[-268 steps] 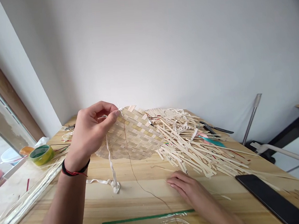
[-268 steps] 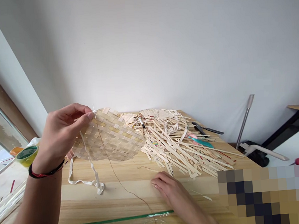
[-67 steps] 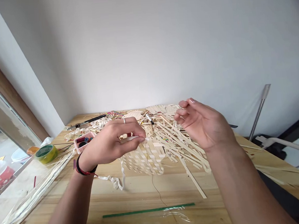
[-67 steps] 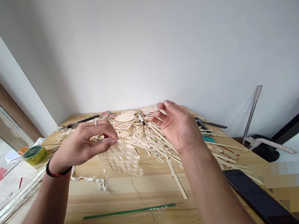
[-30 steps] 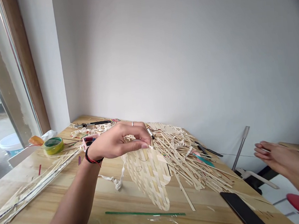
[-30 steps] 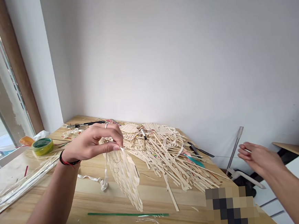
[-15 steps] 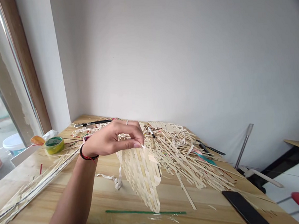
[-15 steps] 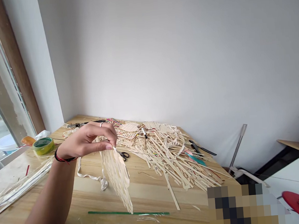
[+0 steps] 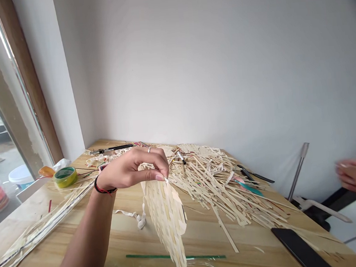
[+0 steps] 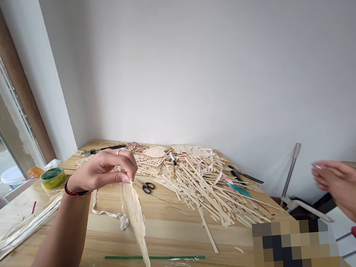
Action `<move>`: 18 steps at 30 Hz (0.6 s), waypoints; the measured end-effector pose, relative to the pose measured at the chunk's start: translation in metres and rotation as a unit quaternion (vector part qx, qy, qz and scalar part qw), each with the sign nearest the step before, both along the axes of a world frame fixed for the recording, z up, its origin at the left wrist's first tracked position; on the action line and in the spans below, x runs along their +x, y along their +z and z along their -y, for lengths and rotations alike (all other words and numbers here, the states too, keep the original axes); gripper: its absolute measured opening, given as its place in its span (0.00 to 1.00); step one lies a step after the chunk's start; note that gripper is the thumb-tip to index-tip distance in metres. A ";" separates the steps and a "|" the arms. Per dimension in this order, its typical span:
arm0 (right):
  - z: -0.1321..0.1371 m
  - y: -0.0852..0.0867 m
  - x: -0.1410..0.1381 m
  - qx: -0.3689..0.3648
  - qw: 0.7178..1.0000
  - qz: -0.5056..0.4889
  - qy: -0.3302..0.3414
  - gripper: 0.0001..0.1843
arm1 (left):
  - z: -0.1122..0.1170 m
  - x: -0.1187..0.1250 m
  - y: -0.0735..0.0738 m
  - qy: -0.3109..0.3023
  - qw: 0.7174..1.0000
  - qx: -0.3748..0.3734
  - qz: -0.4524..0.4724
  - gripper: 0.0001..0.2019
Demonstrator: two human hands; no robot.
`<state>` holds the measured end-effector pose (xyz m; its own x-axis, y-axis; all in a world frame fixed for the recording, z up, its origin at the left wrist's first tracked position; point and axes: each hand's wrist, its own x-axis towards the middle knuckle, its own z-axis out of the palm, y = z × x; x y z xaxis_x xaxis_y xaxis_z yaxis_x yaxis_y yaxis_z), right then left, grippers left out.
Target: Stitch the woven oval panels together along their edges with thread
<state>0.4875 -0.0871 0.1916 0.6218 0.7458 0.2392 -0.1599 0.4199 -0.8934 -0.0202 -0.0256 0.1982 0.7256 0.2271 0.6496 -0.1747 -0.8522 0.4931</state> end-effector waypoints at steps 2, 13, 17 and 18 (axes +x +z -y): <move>-0.021 -0.001 -0.025 -0.017 0.989 0.137 -0.054 0.14 | 0.000 0.003 -0.001 0.002 1.000 -0.004 0.005 0.08; 0.002 -0.013 -0.260 0.271 0.853 0.413 0.170 0.05 | -0.020 0.016 -0.021 -0.036 0.993 -0.113 -0.001 0.18; 0.005 -0.013 -0.271 0.283 0.841 0.417 0.197 0.06 | -0.026 0.018 -0.026 -0.043 0.990 -0.137 0.001 0.22; 0.006 -0.013 -0.271 0.287 0.834 0.425 0.202 0.07 | -0.027 0.019 -0.027 -0.048 0.989 -0.141 0.006 0.22</move>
<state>0.2167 -0.0928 0.1788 -0.2280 0.4636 0.8562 0.1966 0.8832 -0.4258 -0.0012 0.0017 0.1715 0.7452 0.3313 0.5788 -0.2547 -0.6607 0.7061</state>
